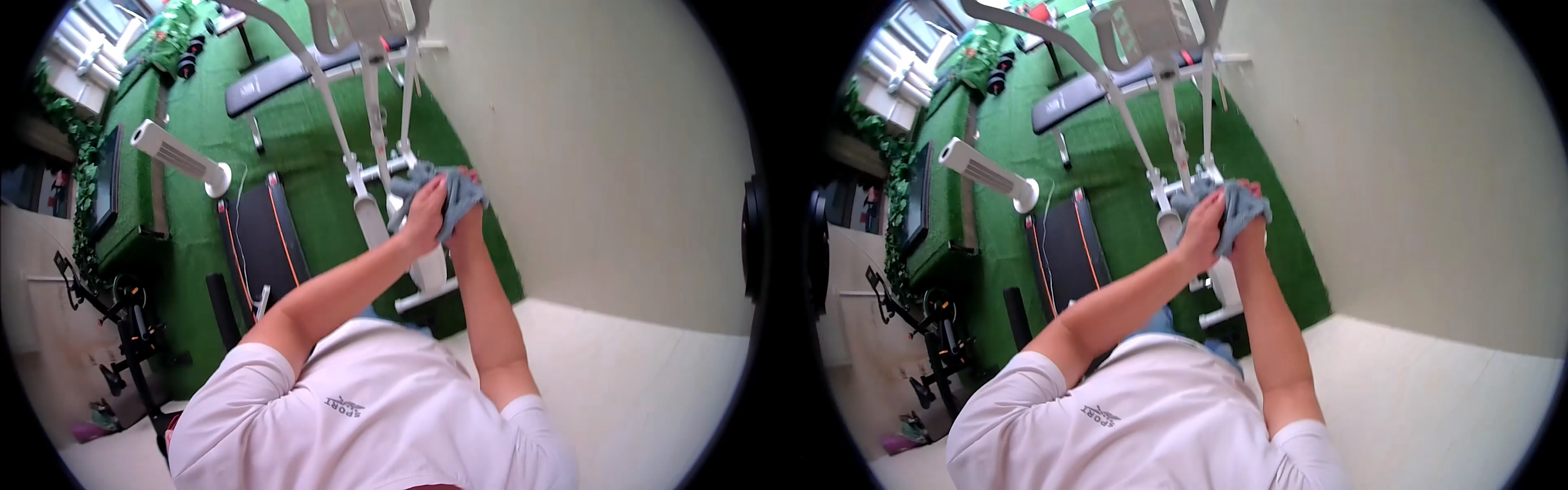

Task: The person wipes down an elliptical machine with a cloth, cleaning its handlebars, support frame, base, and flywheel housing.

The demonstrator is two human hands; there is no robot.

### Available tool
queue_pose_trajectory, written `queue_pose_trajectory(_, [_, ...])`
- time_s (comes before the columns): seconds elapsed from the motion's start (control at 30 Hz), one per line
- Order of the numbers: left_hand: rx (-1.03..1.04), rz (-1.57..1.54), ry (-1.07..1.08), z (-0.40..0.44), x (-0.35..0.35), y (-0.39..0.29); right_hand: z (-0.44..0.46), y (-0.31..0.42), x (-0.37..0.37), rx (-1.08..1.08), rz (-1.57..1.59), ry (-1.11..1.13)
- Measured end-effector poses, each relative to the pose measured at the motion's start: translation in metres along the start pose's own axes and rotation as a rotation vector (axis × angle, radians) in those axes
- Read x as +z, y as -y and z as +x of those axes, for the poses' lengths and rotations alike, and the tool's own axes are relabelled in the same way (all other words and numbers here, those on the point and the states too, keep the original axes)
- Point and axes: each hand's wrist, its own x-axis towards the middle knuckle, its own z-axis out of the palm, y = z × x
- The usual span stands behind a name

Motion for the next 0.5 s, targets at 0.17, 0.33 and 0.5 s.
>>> queue_pose_trajectory(0.17, [0.110, 0.397, 0.130, -0.010, -0.017, 0.019, -0.027, 0.013, -0.021, 0.284, 0.650, -0.081])
queue_pose_trajectory(0.33, [-0.071, 0.434, -0.474, -0.009, -0.118, 0.009, -0.039, 0.031, -0.100, 0.327, 0.174, -0.088])
queue_pose_trajectory(0.5, [-0.314, 0.833, -0.618, -0.013, -0.230, 0.063, -0.129, -0.058, -0.231, 0.575, 0.373, -0.164])
